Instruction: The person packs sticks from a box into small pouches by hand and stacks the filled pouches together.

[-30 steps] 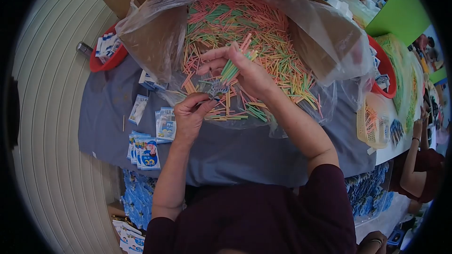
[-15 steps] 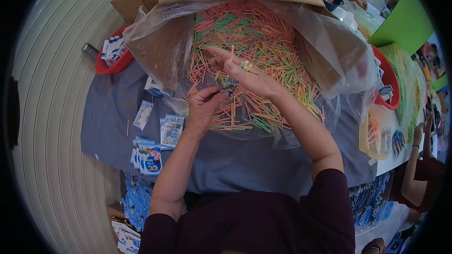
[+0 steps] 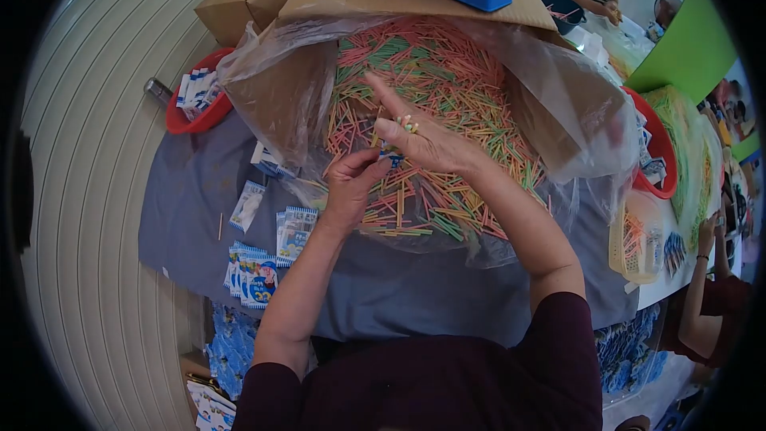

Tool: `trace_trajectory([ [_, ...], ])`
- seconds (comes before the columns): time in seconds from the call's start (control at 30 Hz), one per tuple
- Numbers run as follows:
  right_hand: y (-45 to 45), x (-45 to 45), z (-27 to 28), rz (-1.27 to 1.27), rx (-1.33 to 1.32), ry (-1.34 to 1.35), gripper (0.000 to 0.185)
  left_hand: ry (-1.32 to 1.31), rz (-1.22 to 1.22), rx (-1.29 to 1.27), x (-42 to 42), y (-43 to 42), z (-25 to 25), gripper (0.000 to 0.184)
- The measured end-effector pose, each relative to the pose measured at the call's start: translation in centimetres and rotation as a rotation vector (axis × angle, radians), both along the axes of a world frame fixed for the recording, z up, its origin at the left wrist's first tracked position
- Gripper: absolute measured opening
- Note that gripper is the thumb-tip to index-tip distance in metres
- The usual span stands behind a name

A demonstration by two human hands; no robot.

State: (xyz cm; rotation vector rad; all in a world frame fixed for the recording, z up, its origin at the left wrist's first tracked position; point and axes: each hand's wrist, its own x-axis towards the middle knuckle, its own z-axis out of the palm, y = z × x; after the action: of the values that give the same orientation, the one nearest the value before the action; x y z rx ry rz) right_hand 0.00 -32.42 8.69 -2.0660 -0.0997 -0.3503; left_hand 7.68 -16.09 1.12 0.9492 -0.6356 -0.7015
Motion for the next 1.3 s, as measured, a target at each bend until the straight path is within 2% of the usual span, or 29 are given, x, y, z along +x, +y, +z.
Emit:
trace_trajectory([
  [0.1, 1.0, 0.1, 0.0, 0.044, -0.027, 0.037, 0.095, -0.051, -0.034, 0.023, -0.7, 0.1, 0.8, 0.022],
  [0.17, 1.2, 0.4, 0.1, 0.075, 0.065, 0.049, 0.094, -0.048, -0.060, 0.033, -1.1, 0.0, 0.5, 0.021],
  [0.23, 1.1, 0.5, -0.1, 0.080, 0.091, 0.052, 0.092, -0.180, 0.020, 0.139, -1.1, -0.2, -0.1, 0.020],
  [0.3, 1.2, 0.4, 0.1, 0.081, 0.116, 0.052, 0.090, -0.158, 0.044, 0.129, -1.1, -0.2, -0.2, 0.020],
  [0.37, 1.8, 0.1, 0.6, 0.002, 0.285, -0.053, 0.078, -0.136, 0.068, 0.117, -1.1, 0.1, 0.1, 0.020],
  [0.4, 1.6, 0.0, 0.2, 0.004, 0.286, -0.050, 0.078, -0.126, 0.094, 0.104, -1.1, 0.3, 0.2, 0.019],
  [0.47, 0.9, -0.4, -0.7, 0.048, 0.385, -0.110, 0.060, -0.115, 0.125, 0.092, -1.0, 0.9, 0.6, 0.018],
  [0.5, 1.2, -0.7, -0.8, 0.050, 0.387, -0.108, 0.060, -0.139, 0.143, 0.064, -1.0, 1.2, 0.9, 0.017],
  [0.57, 2.1, -2.0, -0.9, 0.051, 0.250, -0.073, 0.045, -0.162, 0.160, 0.039, -1.2, 1.6, 1.1, 0.017],
  [0.6, 2.7, -2.2, -0.9, -0.010, 0.108, -0.224, 0.039, -0.212, 0.193, 0.041, -1.3, 1.8, 1.0, 0.016],
  [0.63, 2.7, -2.4, -0.6, -0.009, 0.109, -0.223, 0.039, -0.263, 0.227, 0.043, -1.4, 2.0, 0.9, 0.016],
  [0.7, 2.6, -3.0, 0.2, -0.072, -0.195, -0.401, 0.030, -0.284, 0.238, 0.075, -1.5, 2.5, 0.4, 0.017],
  [0.77, 3.0, -3.7, 1.0, -0.056, -0.177, -0.328, 0.026, -0.306, 0.247, 0.105, -1.6, 3.1, 0.1, 0.018],
  [0.8, 3.3, -4.1, 1.3, -0.042, -0.160, -0.254, 0.023, -0.403, 0.284, 0.140, -1.9, 3.4, 0.4, 0.019],
  [0.93, 4.9, -4.6, 2.1, -0.030, -0.274, -0.375, 0.018, -0.643, 0.348, 0.151, -2.4, 4.1, 0.7, 0.021],
  [1.03, 5.6, -4.7, 3.2, 0.002, -0.352, -0.294, 0.019, -0.632, 0.340, 0.164, -3.3, 4.8, 0.8, 0.022],
  [1.1, 5.9, -4.8, 4.3, 0.082, -0.591, -0.259, 0.020, -0.650, 0.331, 0.201, -3.5, 5.6, 0.5, 0.021],
  [1.2, 6.4, -5.2, 5.4, 0.149, -0.684, -0.178, 0.022, -0.641, 0.329, 0.207, -4.0, 6.3, 0.0, 0.022],
  [1.23, 6.6, -5.3, 5.5, 0.155, -0.681, -0.175, 0.022, -0.615, 0.337, 0.178, -4.2, 6.5, -0.1, 0.022],
  [1.3, 7.2, -5.4, 5.5, 0.133, -0.500, -0.150, 0.022, -0.595, 0.339, 0.148, -4.5, 6.7, -0.6, 0.022],
])
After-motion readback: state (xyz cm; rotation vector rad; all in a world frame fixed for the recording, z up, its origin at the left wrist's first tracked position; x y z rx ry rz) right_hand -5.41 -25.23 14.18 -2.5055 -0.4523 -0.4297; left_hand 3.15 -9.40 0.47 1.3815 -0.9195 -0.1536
